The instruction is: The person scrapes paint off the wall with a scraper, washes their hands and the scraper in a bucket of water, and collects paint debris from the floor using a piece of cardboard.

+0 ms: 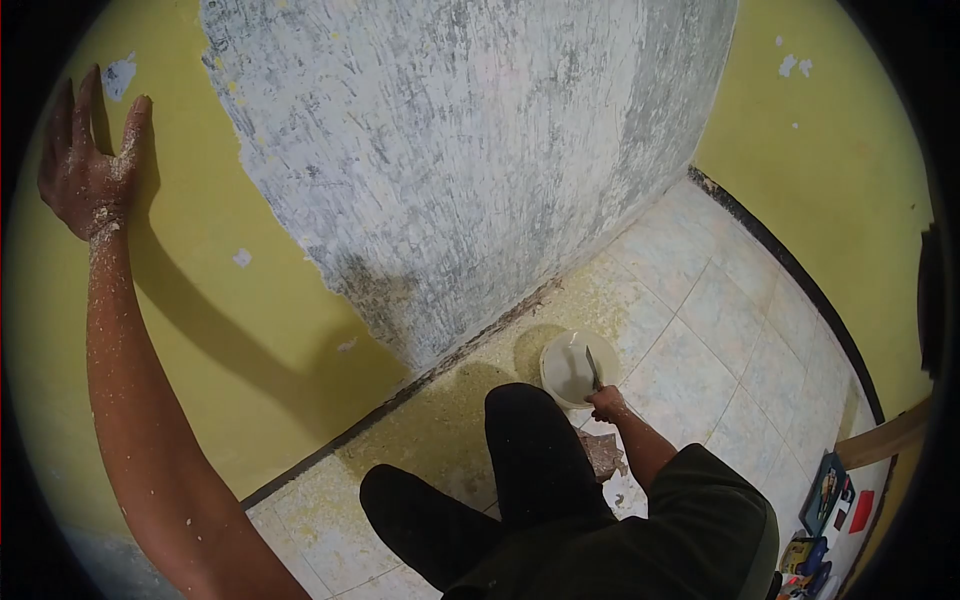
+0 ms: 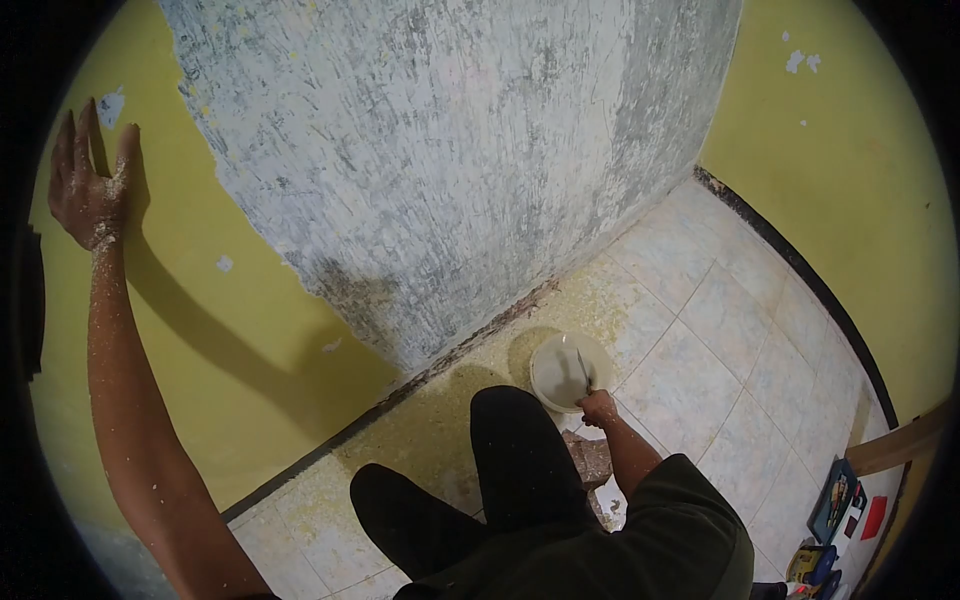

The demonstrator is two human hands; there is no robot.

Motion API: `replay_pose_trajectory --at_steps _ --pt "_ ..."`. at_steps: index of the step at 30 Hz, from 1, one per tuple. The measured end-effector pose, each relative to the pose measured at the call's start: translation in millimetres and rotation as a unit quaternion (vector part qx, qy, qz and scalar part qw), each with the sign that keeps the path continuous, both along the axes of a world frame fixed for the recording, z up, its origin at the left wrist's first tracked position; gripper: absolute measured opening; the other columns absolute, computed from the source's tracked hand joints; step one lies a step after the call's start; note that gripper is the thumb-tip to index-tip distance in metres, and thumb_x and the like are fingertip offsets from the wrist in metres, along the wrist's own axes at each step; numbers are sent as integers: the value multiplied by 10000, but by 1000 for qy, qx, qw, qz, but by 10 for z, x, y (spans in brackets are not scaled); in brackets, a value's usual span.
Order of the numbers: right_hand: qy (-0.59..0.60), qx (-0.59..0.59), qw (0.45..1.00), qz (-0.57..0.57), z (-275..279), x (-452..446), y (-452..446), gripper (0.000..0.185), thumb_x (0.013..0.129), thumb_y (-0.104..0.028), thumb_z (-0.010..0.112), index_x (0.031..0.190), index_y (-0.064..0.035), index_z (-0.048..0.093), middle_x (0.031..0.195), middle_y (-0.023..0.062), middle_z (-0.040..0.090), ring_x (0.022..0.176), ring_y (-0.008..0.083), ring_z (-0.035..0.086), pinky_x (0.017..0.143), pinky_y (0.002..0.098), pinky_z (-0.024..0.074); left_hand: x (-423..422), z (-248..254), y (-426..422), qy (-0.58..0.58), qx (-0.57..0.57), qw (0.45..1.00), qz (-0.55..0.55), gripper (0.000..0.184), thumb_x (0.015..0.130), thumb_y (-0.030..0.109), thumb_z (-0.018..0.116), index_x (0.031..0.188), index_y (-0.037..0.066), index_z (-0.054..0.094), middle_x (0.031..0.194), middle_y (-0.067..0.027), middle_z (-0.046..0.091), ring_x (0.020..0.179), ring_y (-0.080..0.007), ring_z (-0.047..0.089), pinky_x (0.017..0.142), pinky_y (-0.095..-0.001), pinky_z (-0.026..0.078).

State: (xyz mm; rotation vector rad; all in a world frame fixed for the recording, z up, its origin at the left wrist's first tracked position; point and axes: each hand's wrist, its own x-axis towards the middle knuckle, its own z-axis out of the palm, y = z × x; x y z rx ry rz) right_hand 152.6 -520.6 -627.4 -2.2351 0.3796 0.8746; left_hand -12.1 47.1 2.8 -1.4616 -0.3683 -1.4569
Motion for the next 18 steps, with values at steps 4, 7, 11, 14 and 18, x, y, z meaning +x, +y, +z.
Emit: replay_pose_trajectory --at_steps 4,7,11,14,18 --pt "-2 16 1000 3 -36 13 -22 350 845 -301 704 753 27 627 572 135 623 432 216 595 363 348 423 9 -23 -20 -2 -11 999 -42 597 812 607 625 1323 309 546 1342 -39 561 1229 -224 540 987 -396 479" --pt "3 22 1000 1 -71 23 -38 351 846 -299 703 756 31 622 565 138 616 428 217 589 361 346 419 8 -24 9 6 -43 998 -46 612 845 604 584 1374 311 496 1430 -31 477 1308 -230 464 1081 -392 395" --pt "16 16 1000 -9 -92 32 -28 354 849 -299 699 756 33 619 559 135 609 429 217 586 362 346 412 -9 3 43 -4 -13 1000 -3 586 813 589 637 1321 312 548 1356 -21 553 1222 -219 547 994 -377 478" --pt "27 4 1000 6 -28 35 -15 355 849 -303 699 760 30 617 565 131 610 430 216 583 363 349 407 -5 -1 48 -3 -15 1000 -13 587 815 597 628 1324 316 544 1361 -21 549 1230 -219 540 999 -375 474" --pt "16 12 1000 -4 -54 29 -26 353 849 -306 699 780 31 619 567 129 610 427 216 578 365 352 403 -4 -2 60 -4 -20 1000 -20 587 817 600 623 1324 315 544 1363 -24 548 1233 -222 538 1001 -377 471"
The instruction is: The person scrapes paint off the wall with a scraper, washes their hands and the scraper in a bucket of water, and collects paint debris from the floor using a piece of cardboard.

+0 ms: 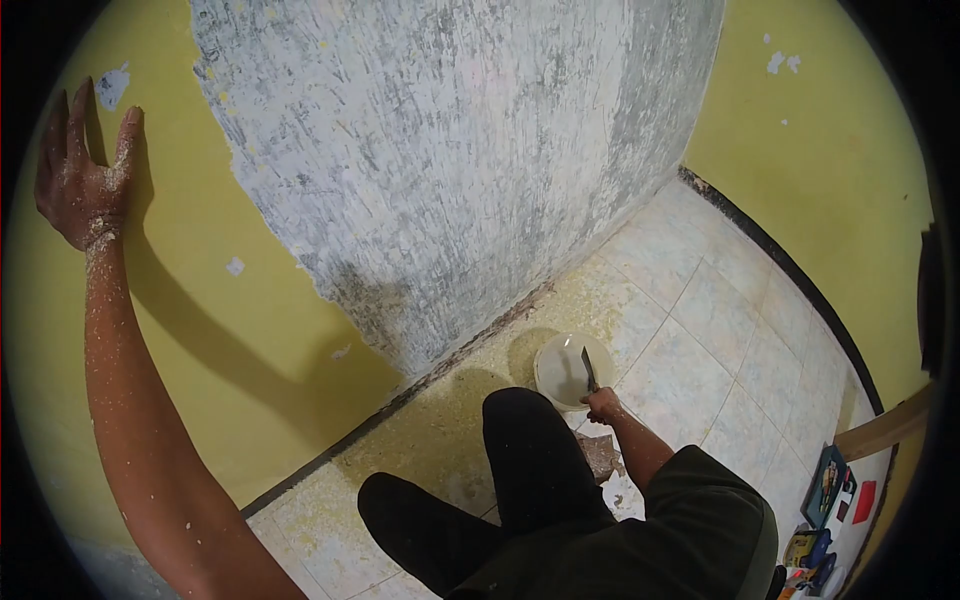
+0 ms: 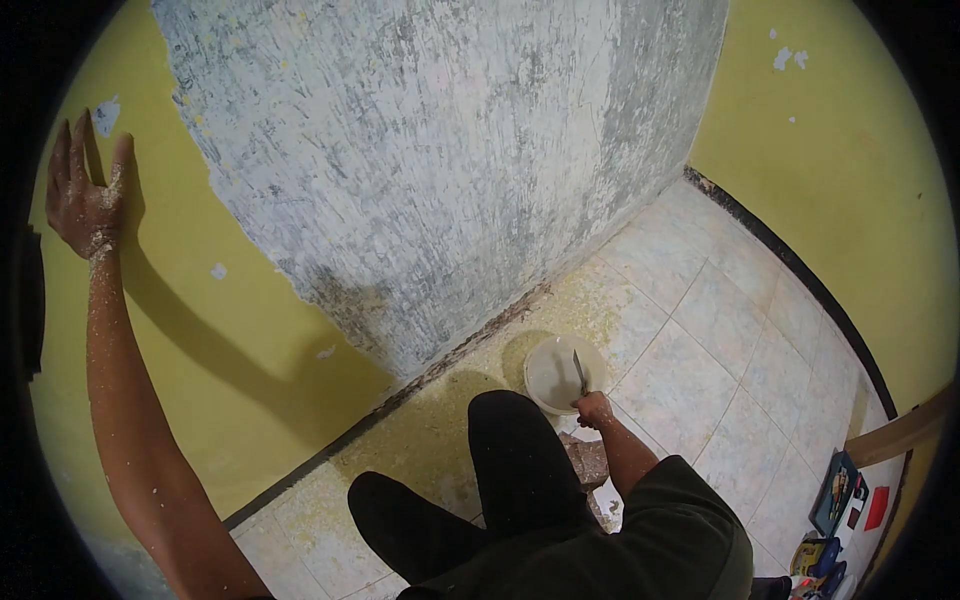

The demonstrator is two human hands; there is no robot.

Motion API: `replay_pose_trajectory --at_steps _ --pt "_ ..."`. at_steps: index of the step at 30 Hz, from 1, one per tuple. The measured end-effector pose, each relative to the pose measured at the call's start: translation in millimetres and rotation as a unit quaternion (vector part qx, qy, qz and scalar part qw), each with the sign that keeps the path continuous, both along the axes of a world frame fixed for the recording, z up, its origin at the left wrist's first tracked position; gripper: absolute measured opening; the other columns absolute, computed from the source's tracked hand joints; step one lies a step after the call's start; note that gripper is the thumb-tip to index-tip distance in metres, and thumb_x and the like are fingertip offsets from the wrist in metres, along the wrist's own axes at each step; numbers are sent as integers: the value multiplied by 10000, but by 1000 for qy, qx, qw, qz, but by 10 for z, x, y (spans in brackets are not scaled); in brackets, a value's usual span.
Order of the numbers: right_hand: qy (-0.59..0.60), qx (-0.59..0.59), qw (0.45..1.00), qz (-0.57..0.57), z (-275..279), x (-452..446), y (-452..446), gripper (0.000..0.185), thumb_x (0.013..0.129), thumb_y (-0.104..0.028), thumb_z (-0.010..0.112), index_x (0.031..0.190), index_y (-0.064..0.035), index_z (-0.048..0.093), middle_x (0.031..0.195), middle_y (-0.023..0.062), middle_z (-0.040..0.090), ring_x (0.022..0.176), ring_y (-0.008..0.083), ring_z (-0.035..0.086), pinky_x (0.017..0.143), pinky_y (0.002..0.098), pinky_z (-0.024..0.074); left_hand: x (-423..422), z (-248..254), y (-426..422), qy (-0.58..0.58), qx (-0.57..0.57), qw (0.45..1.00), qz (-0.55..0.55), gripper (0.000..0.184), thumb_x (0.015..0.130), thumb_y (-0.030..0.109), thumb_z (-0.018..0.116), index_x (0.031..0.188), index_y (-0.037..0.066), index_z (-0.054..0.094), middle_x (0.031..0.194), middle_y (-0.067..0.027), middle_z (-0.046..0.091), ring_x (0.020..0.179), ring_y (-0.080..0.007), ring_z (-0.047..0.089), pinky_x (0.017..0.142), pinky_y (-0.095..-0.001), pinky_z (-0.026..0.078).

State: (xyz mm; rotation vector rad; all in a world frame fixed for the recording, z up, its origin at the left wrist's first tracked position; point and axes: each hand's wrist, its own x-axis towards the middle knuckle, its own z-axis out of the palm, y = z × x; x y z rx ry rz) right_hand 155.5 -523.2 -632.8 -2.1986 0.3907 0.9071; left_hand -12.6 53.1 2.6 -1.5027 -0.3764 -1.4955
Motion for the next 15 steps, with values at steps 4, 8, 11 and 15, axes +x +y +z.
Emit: replay_pose_trajectory --at_steps 4,8,11,15 --pt "2 3 1000 -5 -52 7 -4 345 851 -296 697 810 37 621 566 132 610 424 217 582 356 343 405 0 -17 -24 -3 7 1000 3 587 817 596 626 1325 313 543 1368 -27 542 1237 -224 533 1001 -384 472" --pt "2 7 1000 -5 -45 5 1 337 851 -285 696 840 43 619 569 137 614 422 217 586 349 336 411 3 -10 -15 -4 4 1000 -1 588 818 599 621 1327 317 538 1379 -23 530 1249 -219 521 1013 -381 460" --pt "-4 16 1000 0 -49 4 -21 341 850 -289 698 816 42 625 569 138 617 421 217 586 349 336 410 3 -9 -7 -1 -1 1000 -13 588 820 605 614 1327 318 538 1372 -18 537 1249 -218 520 1011 -380 461" --pt "4 -7 1000 0 -11 -1 8 362 845 -308 702 781 42 630 570 139 620 421 219 585 352 338 409 -5 -5 19 4 -16 1000 11 579 835 599 605 1337 320 533 1385 -5 526 1265 -215 509 1027 -380 454"
